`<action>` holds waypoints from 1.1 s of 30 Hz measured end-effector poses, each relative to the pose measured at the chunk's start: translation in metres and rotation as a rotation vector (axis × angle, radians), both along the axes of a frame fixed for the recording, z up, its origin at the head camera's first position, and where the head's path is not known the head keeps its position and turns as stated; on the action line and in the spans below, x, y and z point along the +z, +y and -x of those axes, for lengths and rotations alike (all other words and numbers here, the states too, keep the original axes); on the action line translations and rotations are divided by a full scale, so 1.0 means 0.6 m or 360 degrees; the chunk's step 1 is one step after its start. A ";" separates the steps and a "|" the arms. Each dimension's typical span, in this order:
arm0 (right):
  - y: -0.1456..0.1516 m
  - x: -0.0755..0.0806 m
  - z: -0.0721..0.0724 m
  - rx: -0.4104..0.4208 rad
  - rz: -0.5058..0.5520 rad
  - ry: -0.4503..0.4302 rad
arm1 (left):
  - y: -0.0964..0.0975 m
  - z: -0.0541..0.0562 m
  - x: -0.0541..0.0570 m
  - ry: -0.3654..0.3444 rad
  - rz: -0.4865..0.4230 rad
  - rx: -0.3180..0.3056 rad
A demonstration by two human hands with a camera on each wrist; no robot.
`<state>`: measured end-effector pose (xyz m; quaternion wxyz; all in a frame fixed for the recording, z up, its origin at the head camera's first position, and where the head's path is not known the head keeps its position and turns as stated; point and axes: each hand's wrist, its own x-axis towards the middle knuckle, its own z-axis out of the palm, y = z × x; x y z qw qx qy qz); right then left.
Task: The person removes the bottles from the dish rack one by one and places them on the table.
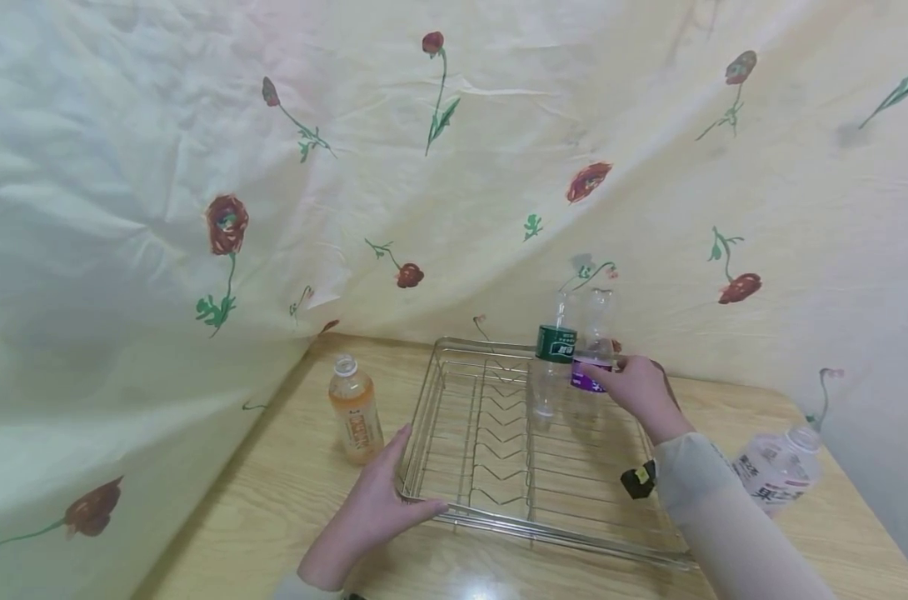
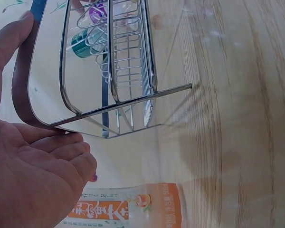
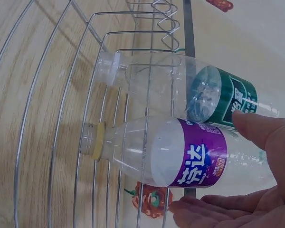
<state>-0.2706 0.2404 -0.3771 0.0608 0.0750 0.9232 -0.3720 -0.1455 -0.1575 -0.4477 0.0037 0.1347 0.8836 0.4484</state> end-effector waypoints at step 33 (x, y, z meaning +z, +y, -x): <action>0.026 -0.037 0.043 0.0027 0.0232 -0.0177 | 0.000 0.001 0.002 -0.0011 0.0002 -0.0002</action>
